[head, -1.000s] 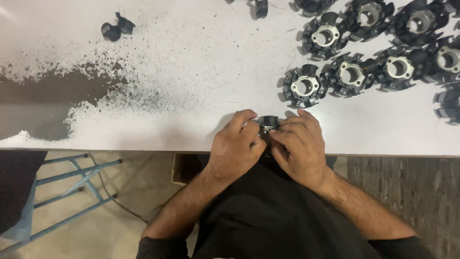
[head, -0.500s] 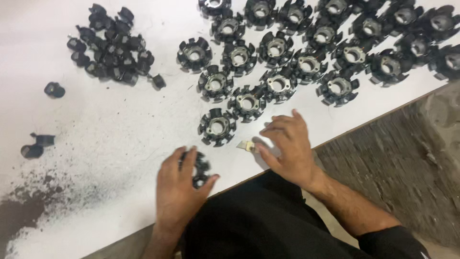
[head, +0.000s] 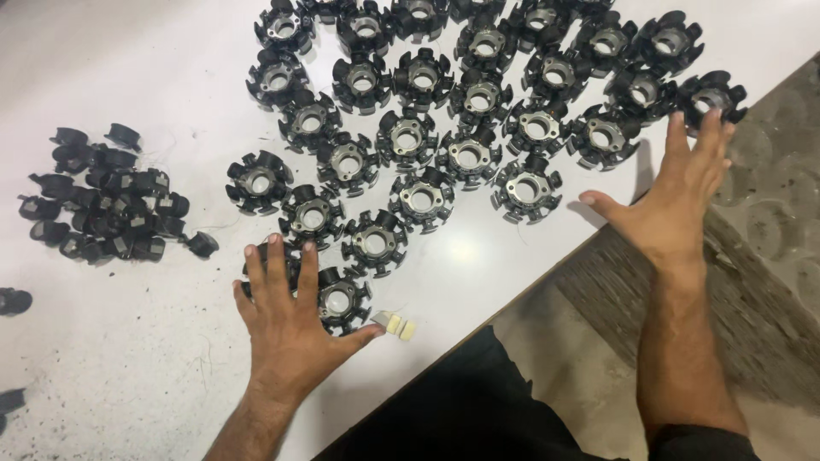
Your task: The person sits at a white workbench and assembles small black plastic rotor-like housings one at a time, pressing a small light-colored insert into each housing with their fingers. They set finished assemblies aside in a pile and periodically gather scattered parts and finished pieces across the table into groups.
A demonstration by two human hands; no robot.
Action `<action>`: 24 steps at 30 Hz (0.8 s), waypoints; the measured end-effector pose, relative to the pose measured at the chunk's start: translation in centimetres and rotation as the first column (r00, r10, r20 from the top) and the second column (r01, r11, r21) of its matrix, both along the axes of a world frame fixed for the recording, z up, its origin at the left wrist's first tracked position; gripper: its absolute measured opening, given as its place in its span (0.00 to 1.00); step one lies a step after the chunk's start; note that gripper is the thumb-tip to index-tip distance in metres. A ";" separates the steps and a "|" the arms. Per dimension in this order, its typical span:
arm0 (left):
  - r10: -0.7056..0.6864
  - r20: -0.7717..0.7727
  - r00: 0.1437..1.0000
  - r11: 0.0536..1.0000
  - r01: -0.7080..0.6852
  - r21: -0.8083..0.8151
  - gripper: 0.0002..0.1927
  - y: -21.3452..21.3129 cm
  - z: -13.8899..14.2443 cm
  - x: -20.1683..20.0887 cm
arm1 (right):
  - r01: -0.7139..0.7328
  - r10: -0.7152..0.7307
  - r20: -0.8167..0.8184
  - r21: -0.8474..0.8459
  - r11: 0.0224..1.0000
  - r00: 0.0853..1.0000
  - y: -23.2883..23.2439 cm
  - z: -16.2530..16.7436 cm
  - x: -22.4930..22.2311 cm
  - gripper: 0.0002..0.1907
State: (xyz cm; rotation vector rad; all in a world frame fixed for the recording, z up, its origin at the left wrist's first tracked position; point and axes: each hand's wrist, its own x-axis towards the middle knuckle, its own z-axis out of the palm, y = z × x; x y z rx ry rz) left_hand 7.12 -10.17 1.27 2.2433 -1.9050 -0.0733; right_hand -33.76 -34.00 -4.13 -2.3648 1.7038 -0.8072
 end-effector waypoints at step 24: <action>-0.271 -0.123 0.955 0.929 0.293 0.227 0.71 -21.9 0.5 -9.3 | 0.205 -0.185 -0.111 0.209 0.956 0.976 -10.0 -0.1 -1.4 0.72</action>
